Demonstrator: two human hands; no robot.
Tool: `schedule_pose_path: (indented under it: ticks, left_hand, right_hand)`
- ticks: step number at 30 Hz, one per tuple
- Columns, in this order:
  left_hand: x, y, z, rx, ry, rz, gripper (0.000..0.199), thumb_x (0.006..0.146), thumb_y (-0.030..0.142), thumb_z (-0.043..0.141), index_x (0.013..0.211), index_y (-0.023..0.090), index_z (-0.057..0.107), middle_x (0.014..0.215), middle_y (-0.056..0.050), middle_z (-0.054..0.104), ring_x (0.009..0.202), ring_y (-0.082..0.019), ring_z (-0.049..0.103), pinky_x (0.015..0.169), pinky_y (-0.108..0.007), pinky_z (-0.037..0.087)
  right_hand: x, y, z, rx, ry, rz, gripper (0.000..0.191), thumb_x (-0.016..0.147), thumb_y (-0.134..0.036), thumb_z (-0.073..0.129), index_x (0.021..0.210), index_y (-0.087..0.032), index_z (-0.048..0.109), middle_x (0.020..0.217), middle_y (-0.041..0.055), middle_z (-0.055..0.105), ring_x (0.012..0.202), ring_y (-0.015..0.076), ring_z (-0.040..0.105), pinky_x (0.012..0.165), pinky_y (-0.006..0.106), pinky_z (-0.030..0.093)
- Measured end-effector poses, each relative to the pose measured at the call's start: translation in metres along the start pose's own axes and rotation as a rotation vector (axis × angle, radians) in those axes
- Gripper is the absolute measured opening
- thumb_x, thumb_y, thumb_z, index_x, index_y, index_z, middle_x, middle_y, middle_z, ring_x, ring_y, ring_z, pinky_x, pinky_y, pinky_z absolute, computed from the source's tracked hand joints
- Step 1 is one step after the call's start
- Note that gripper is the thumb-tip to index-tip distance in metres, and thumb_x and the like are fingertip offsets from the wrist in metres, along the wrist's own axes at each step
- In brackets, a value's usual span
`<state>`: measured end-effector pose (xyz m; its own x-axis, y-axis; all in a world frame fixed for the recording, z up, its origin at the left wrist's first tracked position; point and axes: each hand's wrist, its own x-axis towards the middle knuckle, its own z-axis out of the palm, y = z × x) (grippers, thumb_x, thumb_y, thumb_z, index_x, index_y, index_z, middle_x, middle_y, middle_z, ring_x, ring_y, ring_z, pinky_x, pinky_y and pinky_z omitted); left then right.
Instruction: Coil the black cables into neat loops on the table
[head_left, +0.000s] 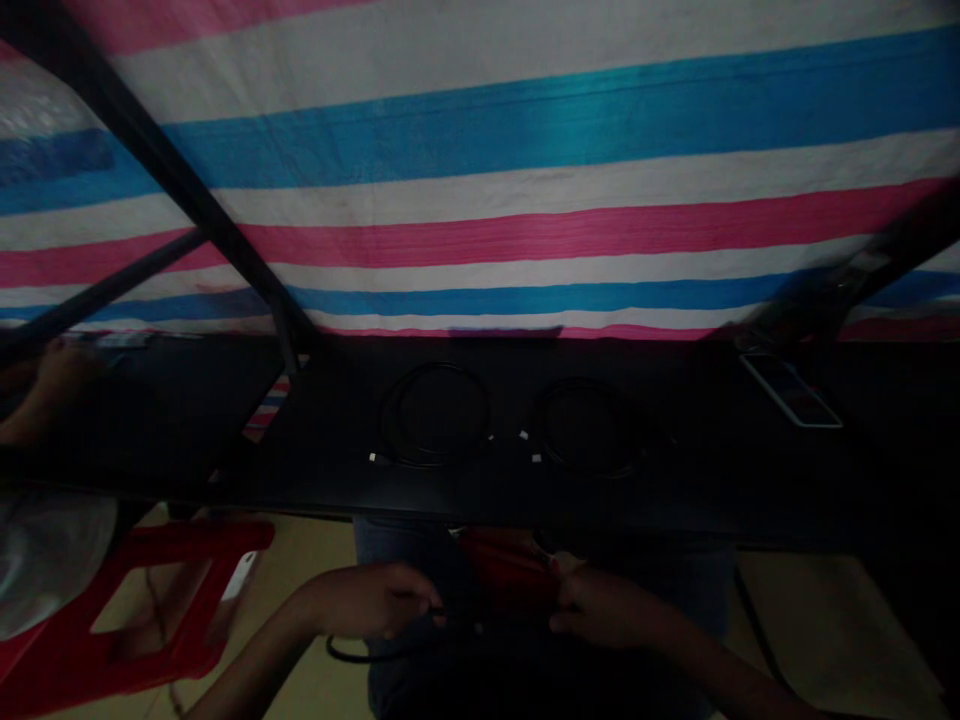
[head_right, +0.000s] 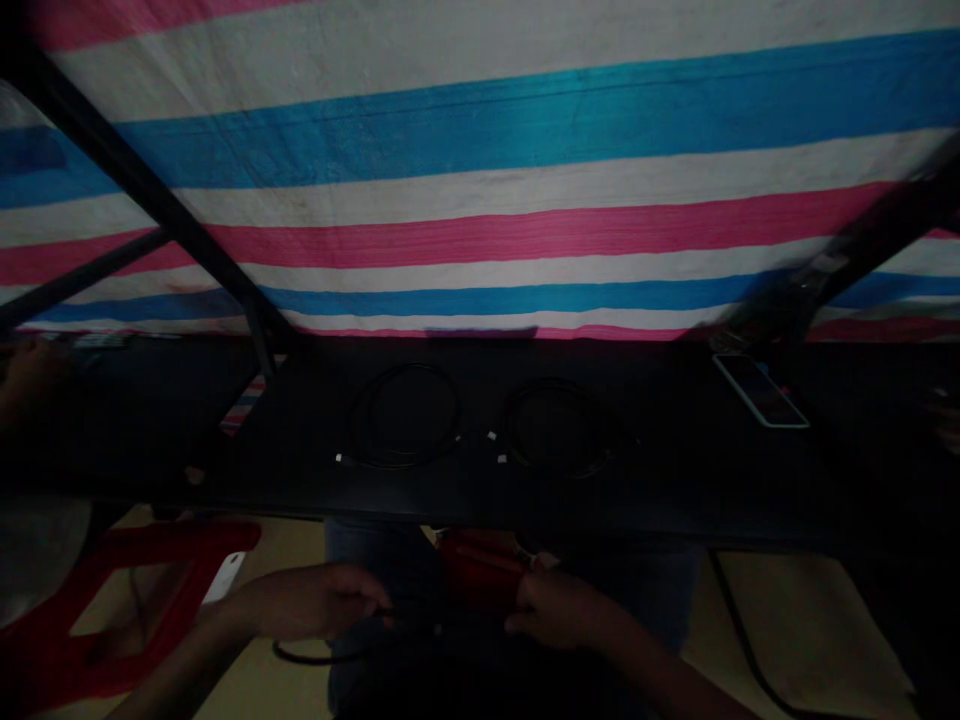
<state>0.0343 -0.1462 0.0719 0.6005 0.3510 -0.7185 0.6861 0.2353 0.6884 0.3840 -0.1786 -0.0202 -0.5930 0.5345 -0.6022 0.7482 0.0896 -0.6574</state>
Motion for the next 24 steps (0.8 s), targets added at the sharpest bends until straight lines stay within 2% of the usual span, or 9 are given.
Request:
schedule_pose_path:
  ticks: [5, 7, 9, 11, 14, 16, 19, 22, 24]
  left_hand:
    - [0.034, 0.019, 0.028, 0.182, -0.036, 0.098, 0.036, 0.092, 0.028, 0.047, 0.112, 0.023, 0.076, 0.079, -0.002, 0.067, 0.064, -0.015, 0.052, 0.059, -0.026, 0.038]
    - [0.047, 0.025, 0.037, 0.302, -0.030, 0.150, 0.035, 0.090, 0.023, 0.046, 0.104, 0.023, 0.078, 0.082, -0.003, 0.071, 0.066, -0.017, 0.057, 0.061, -0.027, 0.038]
    - [0.057, 0.026, 0.041, 0.391, 0.009, 0.158, 0.034, 0.089, 0.020, 0.045, 0.096, 0.022, 0.078, 0.082, -0.005, 0.074, 0.067, -0.018, 0.060, 0.060, -0.029, 0.038]
    - [0.061, 0.022, 0.040, 0.428, 0.061, 0.126, 0.034, 0.088, 0.018, 0.045, 0.095, 0.020, 0.078, 0.087, -0.008, 0.076, 0.070, -0.020, 0.064, 0.061, -0.030, 0.040]
    - [0.057, 0.014, 0.030, 0.389, 0.104, 0.096, 0.035, 0.089, 0.015, 0.044, 0.103, 0.017, 0.076, 0.101, -0.011, 0.078, 0.088, -0.024, 0.070, 0.071, -0.031, 0.046]
    - [0.049, 0.012, 0.022, 0.331, 0.124, 0.115, 0.036, 0.090, 0.015, 0.044, 0.107, 0.019, 0.075, 0.107, -0.010, 0.077, 0.096, -0.024, 0.070, 0.079, -0.032, 0.049]
    - [0.038, 0.017, 0.013, 0.252, 0.124, 0.128, 0.035, 0.093, 0.018, 0.042, 0.110, 0.021, 0.074, 0.104, -0.007, 0.077, 0.087, -0.020, 0.068, 0.078, -0.030, 0.049]
    - [0.040, 0.029, 0.011, 0.210, 0.112, 0.196, 0.035, 0.094, 0.018, 0.042, 0.110, 0.021, 0.073, 0.104, -0.005, 0.076, 0.086, -0.019, 0.066, 0.080, -0.030, 0.048]
    - [0.047, 0.037, 0.011, 0.197, 0.092, 0.272, 0.034, 0.094, 0.018, 0.042, 0.107, 0.021, 0.073, 0.107, -0.006, 0.075, 0.095, -0.020, 0.066, 0.085, -0.031, 0.047]
  right_hand:
    - [0.017, -0.042, 0.014, 0.321, -0.129, -0.083, 0.041, 0.099, -0.045, 0.050, 0.081, -0.014, 0.070, 0.065, -0.0026, 0.055, 0.055, 0.0092, 0.044, 0.052, 0.020, 0.032]
    - [0.027, -0.056, 0.020, 0.352, -0.170, -0.100, 0.047, 0.101, -0.047, 0.046, 0.076, -0.014, 0.068, 0.061, -0.0033, 0.051, 0.052, 0.0088, 0.043, 0.051, 0.020, 0.032]
    - [0.035, -0.061, 0.024, 0.276, -0.142, -0.068, 0.048, 0.100, -0.047, 0.047, 0.074, -0.015, 0.069, 0.058, -0.0027, 0.052, 0.050, 0.0096, 0.043, 0.050, 0.022, 0.031]
    - [0.038, -0.059, 0.025, 0.155, -0.003, -0.027, 0.044, 0.099, -0.045, 0.050, 0.077, -0.015, 0.074, 0.064, 0.0011, 0.061, 0.056, 0.0127, 0.051, 0.054, 0.024, 0.033]
    - [0.033, -0.046, 0.019, -0.011, 0.172, 0.036, 0.035, 0.095, -0.042, 0.056, 0.085, -0.017, 0.079, 0.083, 0.0084, 0.074, 0.073, 0.0201, 0.064, 0.063, 0.028, 0.038]
    - [0.026, -0.038, 0.011, -0.046, 0.160, 0.072, 0.033, 0.094, -0.042, 0.057, 0.089, -0.018, 0.080, 0.088, 0.0102, 0.076, 0.077, 0.0225, 0.066, 0.064, 0.029, 0.040]
    - [0.018, -0.036, -0.004, -0.016, 0.091, 0.038, 0.034, 0.095, -0.040, 0.054, 0.089, -0.018, 0.079, 0.083, 0.0084, 0.075, 0.072, 0.0205, 0.065, 0.063, 0.028, 0.039]
    - [0.020, -0.048, -0.013, 0.113, 0.021, -0.053, 0.043, 0.101, -0.040, 0.045, 0.082, -0.016, 0.076, 0.078, 0.0057, 0.071, 0.069, 0.0169, 0.063, 0.065, 0.027, 0.041]
    - [0.028, -0.062, -0.013, 0.229, 0.061, -0.091, 0.049, 0.104, -0.040, 0.038, 0.081, -0.015, 0.073, 0.080, 0.0052, 0.071, 0.072, 0.0162, 0.063, 0.068, 0.026, 0.042]
